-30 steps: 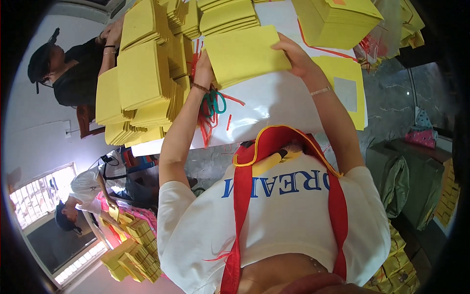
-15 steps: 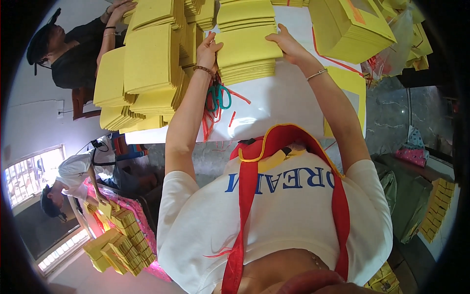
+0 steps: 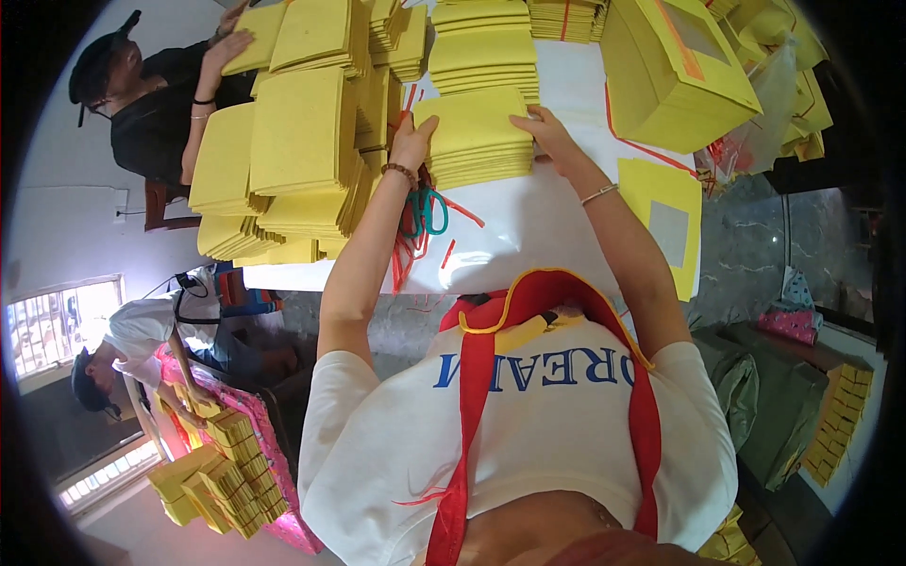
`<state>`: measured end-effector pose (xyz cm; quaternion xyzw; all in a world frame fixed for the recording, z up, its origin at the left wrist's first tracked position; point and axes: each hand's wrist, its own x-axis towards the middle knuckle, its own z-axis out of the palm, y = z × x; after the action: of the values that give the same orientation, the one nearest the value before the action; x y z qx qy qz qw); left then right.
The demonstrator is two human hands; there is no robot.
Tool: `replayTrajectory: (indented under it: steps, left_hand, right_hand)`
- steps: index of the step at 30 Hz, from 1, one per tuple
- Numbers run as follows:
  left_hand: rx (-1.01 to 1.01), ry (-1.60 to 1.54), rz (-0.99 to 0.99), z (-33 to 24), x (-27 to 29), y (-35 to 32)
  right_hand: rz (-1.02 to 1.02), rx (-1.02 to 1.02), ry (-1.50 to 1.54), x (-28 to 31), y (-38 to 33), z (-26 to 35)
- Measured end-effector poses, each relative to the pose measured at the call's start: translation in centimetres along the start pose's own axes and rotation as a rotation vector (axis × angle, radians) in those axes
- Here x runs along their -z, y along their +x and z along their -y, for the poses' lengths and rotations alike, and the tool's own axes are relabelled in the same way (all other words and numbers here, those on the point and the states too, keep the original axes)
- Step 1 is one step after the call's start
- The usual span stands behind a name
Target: Stacking and inspecting sheets of yellow joss paper at a work table.
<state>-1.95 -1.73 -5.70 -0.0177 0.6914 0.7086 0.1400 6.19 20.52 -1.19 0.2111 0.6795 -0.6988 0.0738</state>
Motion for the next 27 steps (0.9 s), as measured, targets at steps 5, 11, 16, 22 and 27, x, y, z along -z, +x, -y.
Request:
replayTrajectory:
  steps: [5, 11, 16, 22, 27]
  left_hand:
    - [0.095, 0.292, 0.12, 1.4, 0.9, 1.4]
    - [0.216, 0.491, 0.154, 4.3, 4.2, 6.4]
    - [0.353, 0.208, 0.361, -1.4, 0.2, 3.3]
    - [0.487, 0.087, 0.413, -2.7, -0.1, 2.0]
    - [0.212, 0.004, 0.254, -2.7, -1.8, 0.2]
  right_hand:
    - [0.057, -0.153, 0.04, 0.7, 0.3, -1.2]
    - [0.173, -0.165, 0.037, -0.5, 0.2, -0.4]
    - [0.124, -0.192, 0.131, 1.0, 0.4, -1.5]
    - [0.099, -0.168, 0.177, 1.5, 1.0, -2.7]
    - [0.126, -0.159, 0.176, 2.4, 0.9, -3.5]
